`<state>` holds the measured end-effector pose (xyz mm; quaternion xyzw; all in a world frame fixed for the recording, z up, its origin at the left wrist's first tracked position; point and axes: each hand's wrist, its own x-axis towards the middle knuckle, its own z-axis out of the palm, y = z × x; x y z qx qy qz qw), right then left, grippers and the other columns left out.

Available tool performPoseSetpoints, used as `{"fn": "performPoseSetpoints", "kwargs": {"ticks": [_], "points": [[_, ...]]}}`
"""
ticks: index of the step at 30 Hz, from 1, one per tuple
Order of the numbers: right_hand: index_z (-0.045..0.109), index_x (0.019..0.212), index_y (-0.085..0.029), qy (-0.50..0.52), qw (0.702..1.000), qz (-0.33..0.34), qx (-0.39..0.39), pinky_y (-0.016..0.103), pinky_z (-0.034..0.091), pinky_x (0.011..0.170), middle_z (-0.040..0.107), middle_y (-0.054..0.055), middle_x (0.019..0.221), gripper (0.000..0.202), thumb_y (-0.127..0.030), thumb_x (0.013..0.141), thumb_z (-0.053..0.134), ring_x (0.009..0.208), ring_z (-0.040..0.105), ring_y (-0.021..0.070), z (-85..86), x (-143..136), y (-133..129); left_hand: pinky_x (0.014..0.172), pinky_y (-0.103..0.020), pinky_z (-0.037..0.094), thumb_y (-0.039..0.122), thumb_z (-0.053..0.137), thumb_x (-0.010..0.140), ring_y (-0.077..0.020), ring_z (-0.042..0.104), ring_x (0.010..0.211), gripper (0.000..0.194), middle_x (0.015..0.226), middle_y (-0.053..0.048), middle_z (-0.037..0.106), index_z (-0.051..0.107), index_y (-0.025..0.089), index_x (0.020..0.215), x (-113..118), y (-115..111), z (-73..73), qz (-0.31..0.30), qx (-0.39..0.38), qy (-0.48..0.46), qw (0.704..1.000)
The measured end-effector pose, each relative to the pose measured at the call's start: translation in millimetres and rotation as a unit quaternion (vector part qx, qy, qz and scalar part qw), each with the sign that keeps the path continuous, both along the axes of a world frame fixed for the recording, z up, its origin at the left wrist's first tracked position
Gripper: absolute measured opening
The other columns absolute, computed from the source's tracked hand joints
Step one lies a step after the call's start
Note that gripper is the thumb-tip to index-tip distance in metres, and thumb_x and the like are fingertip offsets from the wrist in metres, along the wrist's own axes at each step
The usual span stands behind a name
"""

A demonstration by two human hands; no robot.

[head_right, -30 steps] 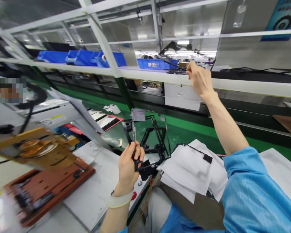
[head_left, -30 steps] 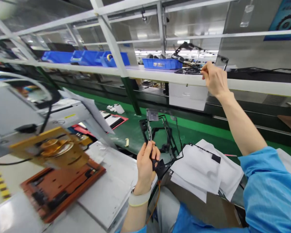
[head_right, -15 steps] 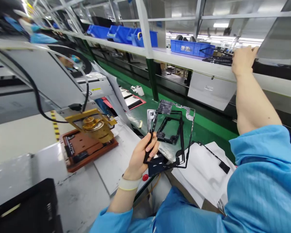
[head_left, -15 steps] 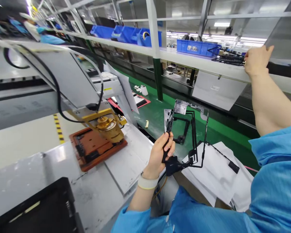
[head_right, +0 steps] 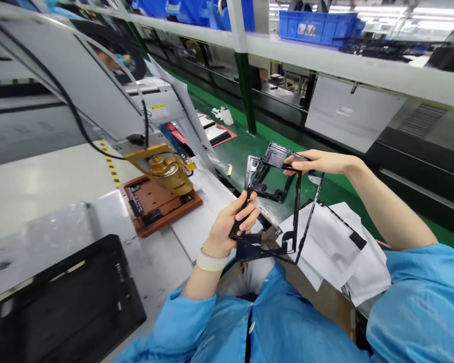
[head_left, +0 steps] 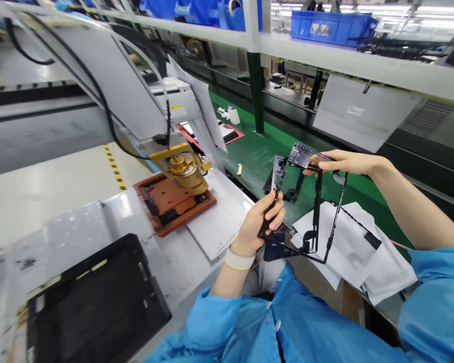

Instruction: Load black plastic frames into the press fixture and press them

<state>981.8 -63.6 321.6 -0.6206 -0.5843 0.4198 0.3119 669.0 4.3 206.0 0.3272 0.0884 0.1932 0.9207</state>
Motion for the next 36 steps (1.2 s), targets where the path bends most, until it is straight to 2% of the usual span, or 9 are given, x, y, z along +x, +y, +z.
{"fn": "performPoseSetpoints", "kwargs": {"ticks": [4,10,14,17,19,25,28,32,36], "points": [[0.085,0.114,-0.016,0.08,0.995,-0.022,-0.062,0.035,0.07,0.076,0.086,0.014,0.104,0.053,-0.062,0.09,0.097,0.089,0.082,0.0251,-14.9,-6,-1,0.037,-0.018,0.03,0.048,0.083,0.106,-0.0086,0.031,0.042,0.035,0.058,0.01,0.031,0.068,0.018,0.096,-11,-3,-6.7,-0.064,-0.061,0.001,0.996],[0.075,0.116,-0.016,0.129,0.975,0.12,-0.131,0.03,0.057,0.061,0.08,0.005,0.078,0.07,-0.083,0.095,0.082,0.062,0.069,0.0171,-56.0,-31,-2,0.04,-0.02,0.032,0.049,0.064,0.116,-0.0096,0.033,0.04,0.038,0.055,0.01,0.034,0.062,0.019,0.092,-17,-10,-26.2,-0.043,-0.059,0.023,0.997],[0.07,0.093,-0.019,-0.027,0.996,0.077,-0.048,0.032,0.053,0.073,0.07,0.001,0.063,0.066,-0.085,0.1,0.074,0.063,0.063,0.0163,-34.9,-32,-16,0.079,-0.028,0.062,0.068,0.083,0.099,-0.0193,0.076,0.087,0.052,0.096,-0.007,0.079,0.075,0.017,0.11,-33,-10,-41.2,0.152,0.164,0.14,0.965],[0.071,0.09,-0.02,-0.201,0.977,-0.024,0.07,0.033,0.052,0.083,0.078,0.006,0.078,0.063,-0.079,0.109,0.062,0.077,0.068,0.0179,-3.5,-28,-34,0.103,-0.038,0.062,0.075,0.085,0.094,-0.0274,0.078,0.122,0.063,0.133,-0.013,0.082,0.075,0.022,0.127,-80,-10,-38.3,0.32,0.315,0.207,0.869],[0.072,0.098,-0.019,-0.293,0.937,-0.098,0.16,0.032,0.052,0.089,0.082,0.009,0.092,0.051,-0.062,0.118,0.054,0.086,0.073,0.0182,-1.1,-30,-43,0.101,-0.04,0.063,0.075,0.072,0.104,-0.0278,0.08,0.116,0.057,0.126,-0.011,0.085,0.075,0.024,0.129,-130,-11,-30.6,0.319,0.37,0.238,0.84],[0.071,0.143,-0.014,-0.598,0.782,-0.083,0.156,0.038,0.044,0.076,0.086,0.017,0.109,0.036,-0.019,0.116,0.048,0.09,0.078,0.0268,-116.7,-52,-57,0.102,-0.041,0.061,0.069,0.058,0.111,-0.0277,0.081,0.103,0.048,0.107,-0.004,0.087,0.079,0.027,0.122,-284,-3,-28.6,0.3,0.517,0.472,0.649],[0.074,0.141,-0.015,-0.632,0.762,0.002,0.142,0.041,0.048,0.086,0.084,0.019,0.106,0.042,-0.014,0.112,0.043,0.094,0.079,0.0282,-185.8,-44,-64,0.106,-0.05,0.061,0.06,0.052,0.113,-0.0337,0.079,0.112,0.046,0.119,-0.01,0.085,0.08,0.024,0.118,-332,18,-48.0,0.243,0.601,0.558,0.518],[0.076,0.126,-0.022,-0.581,0.784,0.039,0.216,0.05,0.054,0.084,0.083,0.022,0.1,0.051,-0.065,0.113,0.05,0.092,0.081,0.0371,-237.8,-20,-58,0.117,-0.062,0.058,0.043,0.043,0.117,-0.038,0.071,0.133,0.045,0.14,-0.018,0.078,0.079,0.019,0.131,-359,58,-72.5,0.161,0.677,0.565,0.444],[0.077,0.102,-0.032,-0.476,0.84,0.017,0.259,0.053,0.053,0.068,0.084,0.018,0.092,0.079,-0.105,0.093,0.048,0.076,0.081,0.0411,-247.5,-7,-47,0.131,-0.068,0.049,0.04,0.05,0.118,-0.0421,0.055,0.159,0.043,0.166,-0.021,0.063,0.078,0.021,0.144,-350,88,-83.8,0.113,0.74,0.522,0.408]]}}
